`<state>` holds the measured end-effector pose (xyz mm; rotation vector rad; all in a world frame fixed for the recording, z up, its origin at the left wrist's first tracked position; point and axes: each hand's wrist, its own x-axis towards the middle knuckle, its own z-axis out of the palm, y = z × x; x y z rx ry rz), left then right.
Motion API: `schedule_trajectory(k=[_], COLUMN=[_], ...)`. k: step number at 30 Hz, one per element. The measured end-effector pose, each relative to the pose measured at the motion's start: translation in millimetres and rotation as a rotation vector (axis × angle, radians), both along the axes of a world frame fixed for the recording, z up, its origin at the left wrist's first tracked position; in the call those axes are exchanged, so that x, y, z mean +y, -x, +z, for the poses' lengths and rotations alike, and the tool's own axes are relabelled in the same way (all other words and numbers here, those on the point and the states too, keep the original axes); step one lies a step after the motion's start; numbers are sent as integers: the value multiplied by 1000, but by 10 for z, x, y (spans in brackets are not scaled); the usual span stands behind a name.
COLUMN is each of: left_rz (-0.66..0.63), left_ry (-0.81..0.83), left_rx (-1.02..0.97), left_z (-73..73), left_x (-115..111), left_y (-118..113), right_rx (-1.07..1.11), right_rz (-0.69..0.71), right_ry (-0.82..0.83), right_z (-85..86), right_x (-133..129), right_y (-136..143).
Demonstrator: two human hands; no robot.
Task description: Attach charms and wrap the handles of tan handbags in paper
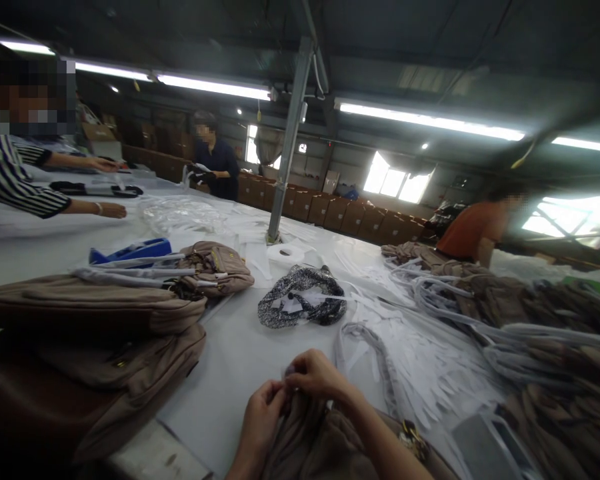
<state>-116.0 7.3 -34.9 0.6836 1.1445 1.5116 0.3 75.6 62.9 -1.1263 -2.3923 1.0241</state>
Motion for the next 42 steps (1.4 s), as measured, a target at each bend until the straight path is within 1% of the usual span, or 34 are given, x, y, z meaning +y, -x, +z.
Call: schedule_trajectory(k=[4,9,12,15,17,19,23,27,29,31,34,37,42], left_rz=[39,-12,10,26,31,36,63,86,95,80,17,-50,-83], left_ry=[24,-58,-63,-71,-80,-76,-43,-37,-44,-59,-94,-105,-99], left_rx=[12,142,160,180,175,129,61,138,163,117,-45,-180,-208], left_z=[-9,21,22,4,-14,-34,-47,-7,9,4,-28,-48,-54], left_x=[3,-23,-43,-40,-30,-22,-31,-54,-57,-53,-48,-55,-72], left_y=[30,58,42,20,7,-5,-29,-47,-53,-59,-69,-79,-85], right_rx=[15,27,5,-39,-69,-91,-107,-113,-116,-112,-87,-47,7], right_rz=[17,29,46,44,26,12,23,43,46,37,23,28,14], right_ry=[1,7,2,-39,-85,-119,-112,-65,-72,-94,-106,-85,-34], right_z=[-20,-60,-63,-58,-61,-68,-67,-47,-51,-68,-103,-125,-150], right_x=[6,-21,-21,-14,-15,-24,-39,-25,-18,-19,-30,-38,-52], right_y=[14,-42,-63,-48,-30,-15,-17,-22,-13,-2,-7,-41,-81])
